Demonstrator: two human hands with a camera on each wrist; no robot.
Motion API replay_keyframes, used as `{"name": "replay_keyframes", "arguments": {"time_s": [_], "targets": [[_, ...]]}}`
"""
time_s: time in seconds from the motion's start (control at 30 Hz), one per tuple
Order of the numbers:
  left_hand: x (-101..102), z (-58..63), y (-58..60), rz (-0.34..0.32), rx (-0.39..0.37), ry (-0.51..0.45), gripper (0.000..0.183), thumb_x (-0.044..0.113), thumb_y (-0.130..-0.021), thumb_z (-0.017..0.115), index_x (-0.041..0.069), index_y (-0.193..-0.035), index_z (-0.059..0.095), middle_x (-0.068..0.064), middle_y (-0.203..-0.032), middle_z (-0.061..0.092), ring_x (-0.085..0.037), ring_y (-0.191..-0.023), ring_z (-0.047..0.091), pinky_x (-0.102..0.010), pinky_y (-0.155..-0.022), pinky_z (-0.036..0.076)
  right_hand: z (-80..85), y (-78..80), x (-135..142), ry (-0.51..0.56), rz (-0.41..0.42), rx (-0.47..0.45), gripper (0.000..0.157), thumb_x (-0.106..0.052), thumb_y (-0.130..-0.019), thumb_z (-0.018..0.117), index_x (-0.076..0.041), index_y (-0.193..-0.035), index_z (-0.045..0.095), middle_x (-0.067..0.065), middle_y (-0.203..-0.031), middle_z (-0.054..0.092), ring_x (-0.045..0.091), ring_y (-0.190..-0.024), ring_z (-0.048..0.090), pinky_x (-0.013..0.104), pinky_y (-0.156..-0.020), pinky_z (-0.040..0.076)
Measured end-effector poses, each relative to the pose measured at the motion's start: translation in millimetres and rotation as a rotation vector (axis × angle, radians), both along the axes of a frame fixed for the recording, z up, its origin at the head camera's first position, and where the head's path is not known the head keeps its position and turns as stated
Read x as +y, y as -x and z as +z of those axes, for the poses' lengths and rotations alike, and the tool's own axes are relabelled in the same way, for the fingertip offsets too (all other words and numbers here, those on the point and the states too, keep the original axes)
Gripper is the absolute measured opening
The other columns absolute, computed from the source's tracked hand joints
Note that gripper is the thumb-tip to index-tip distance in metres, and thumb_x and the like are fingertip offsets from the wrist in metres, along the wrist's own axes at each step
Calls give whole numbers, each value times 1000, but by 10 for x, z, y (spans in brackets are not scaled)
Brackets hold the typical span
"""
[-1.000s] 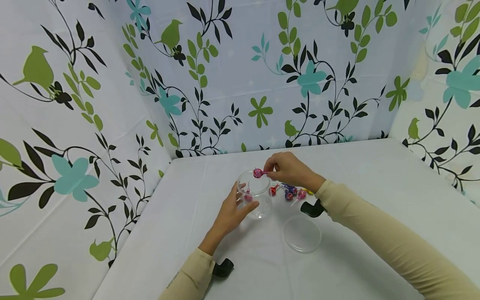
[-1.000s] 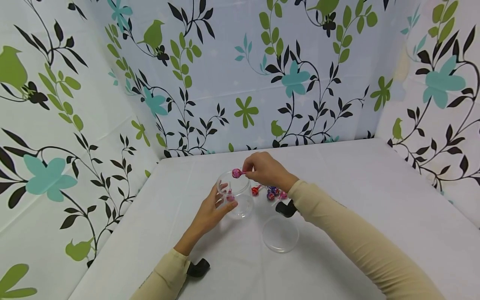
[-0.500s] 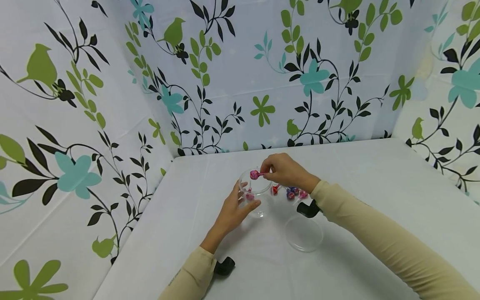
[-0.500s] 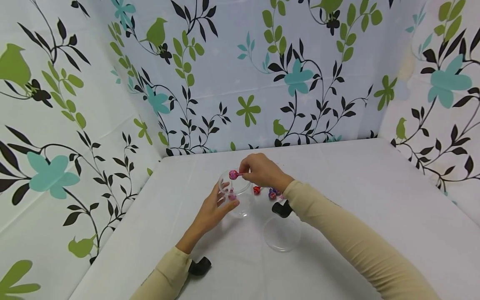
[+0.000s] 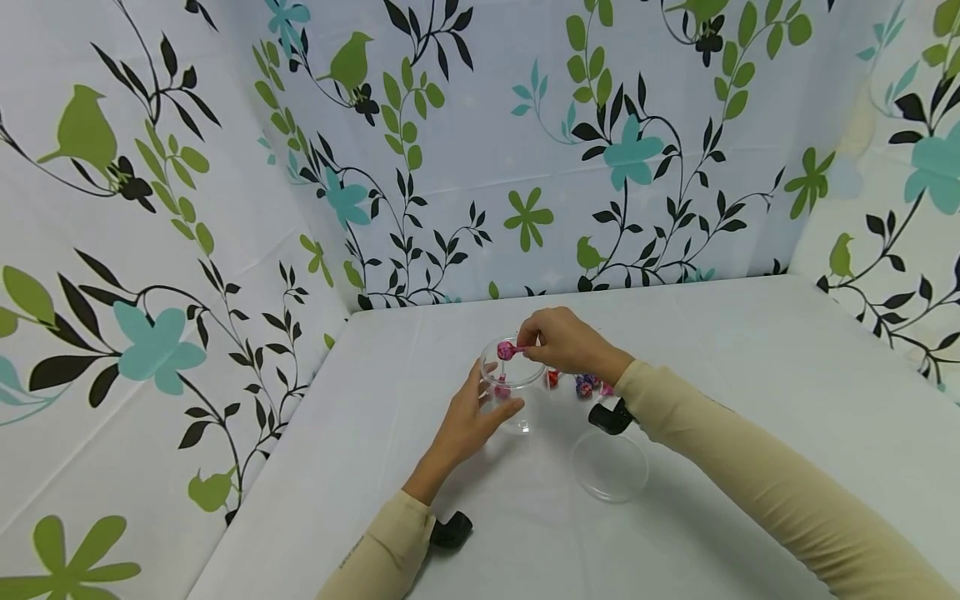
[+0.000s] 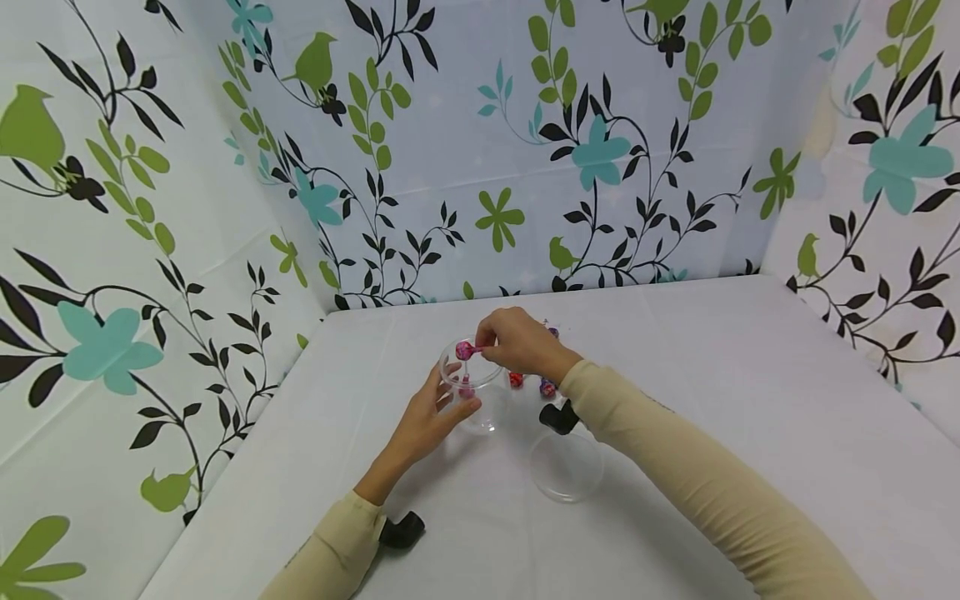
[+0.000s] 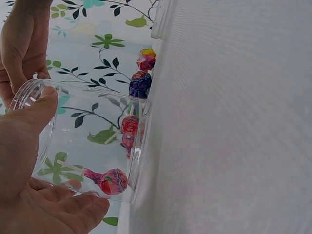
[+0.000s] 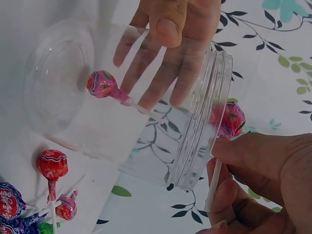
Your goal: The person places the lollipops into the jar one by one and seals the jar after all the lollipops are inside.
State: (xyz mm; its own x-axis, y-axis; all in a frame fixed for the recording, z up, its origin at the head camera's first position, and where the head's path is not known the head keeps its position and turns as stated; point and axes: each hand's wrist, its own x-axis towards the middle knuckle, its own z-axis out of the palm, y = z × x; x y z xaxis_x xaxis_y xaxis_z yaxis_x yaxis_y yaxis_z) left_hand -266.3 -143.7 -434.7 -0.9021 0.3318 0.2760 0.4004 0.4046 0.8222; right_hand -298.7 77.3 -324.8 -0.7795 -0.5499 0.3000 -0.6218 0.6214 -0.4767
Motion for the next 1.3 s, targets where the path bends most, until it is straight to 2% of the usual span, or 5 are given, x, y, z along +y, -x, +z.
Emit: {"name": "replay_keyframes", "arguments": {"time_s": [0.4, 0.7, 0.9, 1.13, 1.3], "targets": [[16, -22, 16, 5, -1, 9, 96, 44, -95, 77, 18, -167, 18, -5, -163, 38, -32, -145, 43, -43, -115, 41, -46, 12, -45, -14, -7, -19, 7, -1, -95, 74, -3, -100, 78, 3, -91, 71, 21, -84, 63, 33, -75, 59], [24, -14, 8, 12, 5, 14, 95, 45, -95, 77, 20, -166, 19, -11, -162, 39, -34, -144, 44, -45, -114, 41, -67, 4, -32, 10, -20, -4, 13, 0, -95, 73, -2, -106, 78, 5, -98, 73, 21, -88, 66, 33, -78, 60], [20, -15, -8, 25, 13, 15, 95, 46, -94, 77, 17, -165, 22, -11, -161, 41, -37, -142, 47, -47, -113, 42, -50, -3, 81, 34, -52, -5, 13, -2, -96, 72, -2, -108, 78, 5, -99, 73, 22, -87, 64, 34, -77, 59], [16, -14, -3, 32, 19, 13, 94, 45, -94, 78, 16, -165, 22, -8, -160, 42, -36, -142, 47, -46, -113, 42, -60, 0, 281, 87, -88, -11, 12, -2, -95, 73, -3, -106, 78, 3, -94, 71, 20, -79, 58, 32, -66, 55], [22, -11, 0, 34, 6, 7, 95, 46, -94, 78, 16, -165, 23, -6, -160, 42, -35, -142, 46, -45, -114, 41, -96, 5, 432, 103, -108, 15, 13, -2, -95, 73, -3, -107, 77, 3, -94, 71, 21, -80, 58, 33, -69, 54]]}}
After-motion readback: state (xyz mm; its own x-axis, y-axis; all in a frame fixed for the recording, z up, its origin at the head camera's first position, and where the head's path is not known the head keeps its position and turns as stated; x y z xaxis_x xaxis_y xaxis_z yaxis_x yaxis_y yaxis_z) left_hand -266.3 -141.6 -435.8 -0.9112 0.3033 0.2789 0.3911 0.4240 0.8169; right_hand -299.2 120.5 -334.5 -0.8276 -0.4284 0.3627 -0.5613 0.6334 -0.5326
